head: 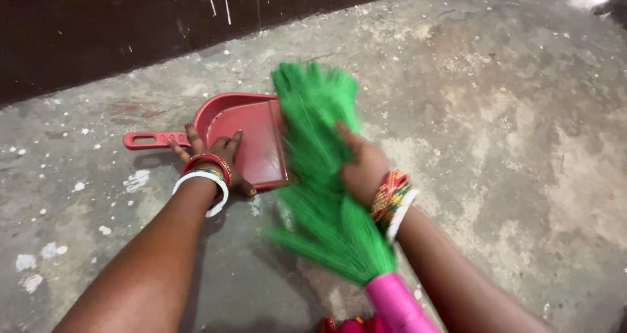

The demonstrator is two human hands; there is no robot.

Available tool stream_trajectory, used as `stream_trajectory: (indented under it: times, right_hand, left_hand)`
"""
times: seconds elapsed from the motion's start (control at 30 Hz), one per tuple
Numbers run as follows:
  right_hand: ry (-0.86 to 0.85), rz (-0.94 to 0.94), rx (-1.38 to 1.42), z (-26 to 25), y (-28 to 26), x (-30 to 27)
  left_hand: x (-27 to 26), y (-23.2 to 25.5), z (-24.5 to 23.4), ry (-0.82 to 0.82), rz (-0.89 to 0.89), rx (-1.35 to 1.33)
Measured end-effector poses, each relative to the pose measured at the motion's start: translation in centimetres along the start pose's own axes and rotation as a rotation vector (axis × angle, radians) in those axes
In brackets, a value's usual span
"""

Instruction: The person sweeps debris into a dustpan using a broom and then moves to sweep a different area on a set of stairs.

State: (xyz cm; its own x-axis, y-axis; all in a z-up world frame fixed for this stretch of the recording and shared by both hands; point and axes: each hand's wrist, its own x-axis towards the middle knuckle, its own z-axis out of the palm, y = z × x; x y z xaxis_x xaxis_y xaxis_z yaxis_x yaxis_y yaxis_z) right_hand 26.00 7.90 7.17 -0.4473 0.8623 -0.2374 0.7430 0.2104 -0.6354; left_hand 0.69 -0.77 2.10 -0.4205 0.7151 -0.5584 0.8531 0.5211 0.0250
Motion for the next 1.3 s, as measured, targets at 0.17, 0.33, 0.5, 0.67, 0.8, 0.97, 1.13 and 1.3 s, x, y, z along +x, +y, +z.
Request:
stream_trajectory:
  times: [0.17, 0.33, 0.5, 0.67, 0.8, 0.97, 1.13, 1.3]
  right_hand:
    - [0.090, 0.099, -0.040, -4.8, 1.7, 0.6]
    - [-0.071, 0.019, -0.258, -2.0, 5.9, 0.0]
    - [-0.035, -0.105, -0.203, -3.7, 6.0, -2.6]
    - [-0.305, 0.079, -0.303, -5.3, 2.0, -9.1]
    - [-0.400, 0.152, -0.347, -3.8, 1.0, -11.3]
    - [-0.393, 0.096, -0.353, -1.7, 4.3, -8.7]
    - [-0.223, 0.094, -0.398, -4.6, 6.4, -3.2]
    - [-0.242, 0.115, -0.456, -3.2, 8.1, -1.4]
  left_hand:
    - [-0.9, 0.7, 0.2, -0.010, 0.010, 0.070]
    - [-1.3, 0.8, -0.5, -0.044, 0.033, 0.093]
    - [-0.9, 0.4, -0.1, 0.048, 0.058, 0.008]
    - [-0.3, -0.1, 0.1, 0.066, 0.036, 0.013]
    - [0.0, -0.4, -0.6, 0.094, -0.038, 0.041]
    - [0.2, -1.4, -0.6, 0.104, -0.052, 0.068]
    - [-0.3, -2.1, -0.1, 0.093, -0.031, 0.092]
    - [-0.6, -2.9, 0.3, 0.138, -0.029, -0.039]
